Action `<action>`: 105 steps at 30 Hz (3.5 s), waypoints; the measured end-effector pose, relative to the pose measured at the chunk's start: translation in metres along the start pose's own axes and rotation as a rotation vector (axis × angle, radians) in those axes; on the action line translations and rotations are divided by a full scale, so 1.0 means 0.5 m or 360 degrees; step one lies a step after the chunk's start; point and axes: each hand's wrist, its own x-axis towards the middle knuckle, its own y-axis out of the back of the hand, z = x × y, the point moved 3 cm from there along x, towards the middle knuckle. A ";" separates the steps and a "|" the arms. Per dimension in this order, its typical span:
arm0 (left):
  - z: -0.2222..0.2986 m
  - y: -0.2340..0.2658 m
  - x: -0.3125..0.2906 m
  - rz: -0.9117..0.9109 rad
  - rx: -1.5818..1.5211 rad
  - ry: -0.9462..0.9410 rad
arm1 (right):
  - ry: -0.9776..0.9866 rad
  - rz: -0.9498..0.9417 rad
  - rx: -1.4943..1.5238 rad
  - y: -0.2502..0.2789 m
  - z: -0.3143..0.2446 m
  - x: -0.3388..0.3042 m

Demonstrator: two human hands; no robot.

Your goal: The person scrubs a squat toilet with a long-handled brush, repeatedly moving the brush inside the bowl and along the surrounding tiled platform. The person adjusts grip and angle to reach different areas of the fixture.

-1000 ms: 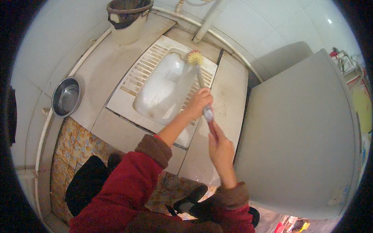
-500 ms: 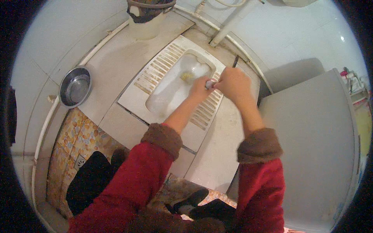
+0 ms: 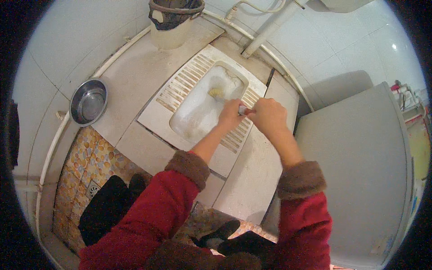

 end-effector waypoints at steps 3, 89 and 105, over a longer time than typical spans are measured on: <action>0.000 -0.017 -0.018 0.0114 -0.0040 0.0013 | 0.0116 0.0088 0.0018 0.010 -0.004 -0.032; -0.011 -0.027 -0.145 0.0070 -0.0990 0.1232 | -0.0564 0.0373 0.1811 -0.340 -0.064 -0.279; 0.025 -0.080 -0.199 -0.0028 -0.1787 0.1467 | -0.0562 0.0193 0.0993 -0.206 -0.040 -0.332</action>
